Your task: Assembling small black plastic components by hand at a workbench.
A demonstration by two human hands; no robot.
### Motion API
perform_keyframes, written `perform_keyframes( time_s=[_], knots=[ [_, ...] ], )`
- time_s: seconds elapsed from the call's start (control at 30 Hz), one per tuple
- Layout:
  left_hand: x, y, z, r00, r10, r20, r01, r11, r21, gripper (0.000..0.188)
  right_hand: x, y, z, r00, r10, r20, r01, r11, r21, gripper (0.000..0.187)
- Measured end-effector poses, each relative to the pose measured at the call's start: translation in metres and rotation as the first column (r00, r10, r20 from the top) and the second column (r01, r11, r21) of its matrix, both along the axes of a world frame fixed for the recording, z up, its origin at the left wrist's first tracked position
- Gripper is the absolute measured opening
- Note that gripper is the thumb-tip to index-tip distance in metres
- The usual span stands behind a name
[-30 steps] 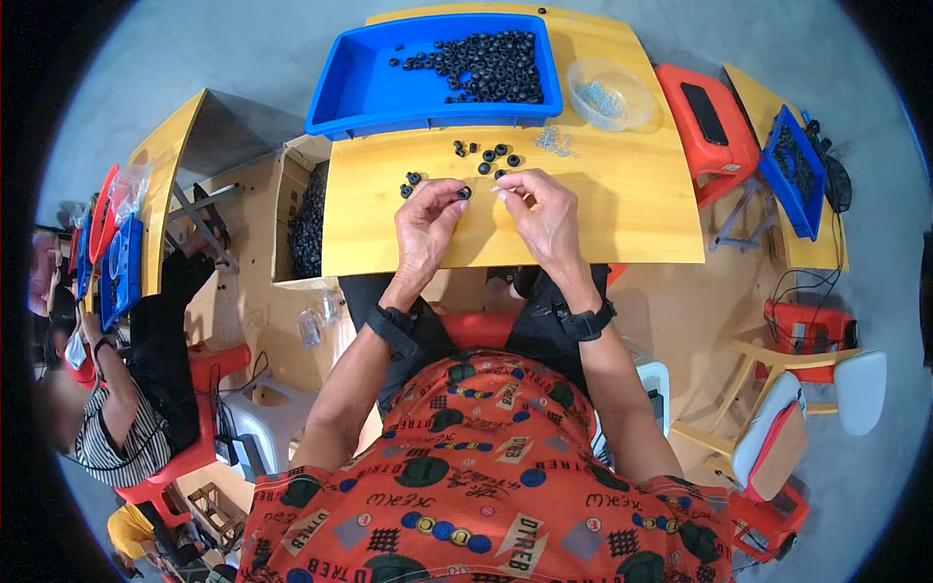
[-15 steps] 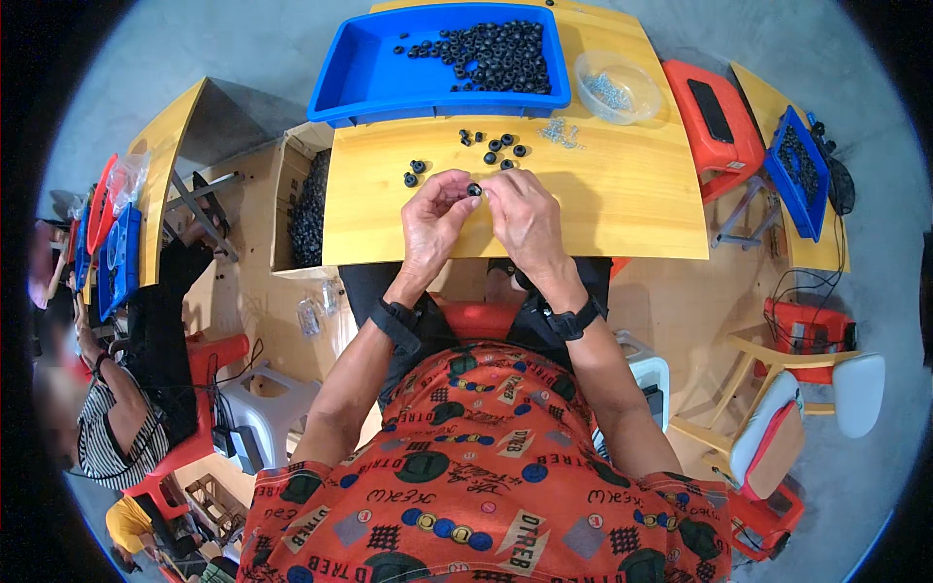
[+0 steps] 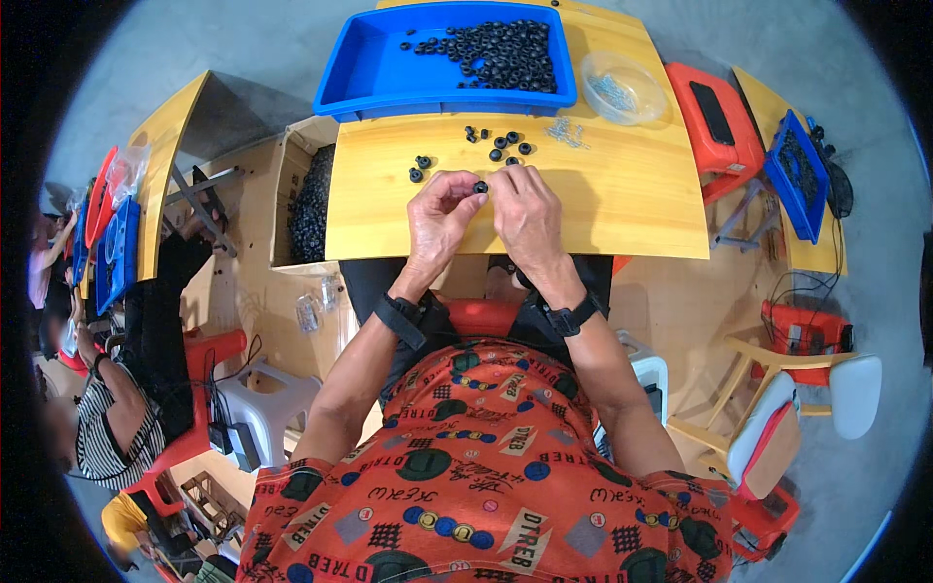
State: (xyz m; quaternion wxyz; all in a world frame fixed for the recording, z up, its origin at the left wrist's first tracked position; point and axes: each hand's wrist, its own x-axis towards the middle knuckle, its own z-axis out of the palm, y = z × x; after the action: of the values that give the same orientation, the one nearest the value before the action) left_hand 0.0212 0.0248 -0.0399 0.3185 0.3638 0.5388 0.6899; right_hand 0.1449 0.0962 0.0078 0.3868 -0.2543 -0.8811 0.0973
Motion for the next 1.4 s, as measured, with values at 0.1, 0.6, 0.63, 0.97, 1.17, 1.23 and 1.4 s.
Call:
perform_keyframes(
  time_s=[0.1,0.6,0.63,0.97,1.17,1.23,1.4],
  knots=[
    [-0.001,-0.001,0.002,0.999,0.008,-0.039,-0.007,1.000,0.007,0.019,-0.001,-0.003,0.001,0.999,0.035,0.005,-0.035,0.999,0.034,0.013],
    [-0.003,-0.002,0.005,0.997,-0.037,0.064,0.038,0.999,-0.001,0.021,0.012,-0.016,-0.007,0.945,0.037,-0.326,-0.181,0.888,-0.424,0.034],
    [-0.003,-0.002,0.006,0.996,-0.058,0.074,0.059,0.998,-0.010,0.022,0.013,-0.016,-0.007,0.952,0.024,-0.304,-0.179,0.852,-0.492,0.035],
    [0.003,-0.005,0.019,0.968,-0.134,0.213,0.131,0.991,0.030,0.025,0.003,-0.011,-0.017,0.952,0.045,-0.302,-0.166,0.906,-0.390,0.033],
    [-0.002,-0.006,0.032,0.974,-0.126,0.186,0.130,0.992,-0.007,0.019,0.005,-0.006,-0.013,0.938,0.002,-0.345,-0.169,0.875,-0.453,0.025],
    [-0.016,-0.003,0.032,0.996,-0.015,0.085,0.025,0.993,-0.116,0.016,0.006,-0.006,-0.013,0.936,-0.030,-0.350,-0.180,0.815,-0.550,0.025],
    [-0.038,0.017,0.039,0.952,0.051,-0.301,-0.138,0.951,-0.276,0.018,0.010,0.003,-0.031,0.896,-0.108,-0.430,-0.279,0.617,-0.736,0.023]
  ],
)
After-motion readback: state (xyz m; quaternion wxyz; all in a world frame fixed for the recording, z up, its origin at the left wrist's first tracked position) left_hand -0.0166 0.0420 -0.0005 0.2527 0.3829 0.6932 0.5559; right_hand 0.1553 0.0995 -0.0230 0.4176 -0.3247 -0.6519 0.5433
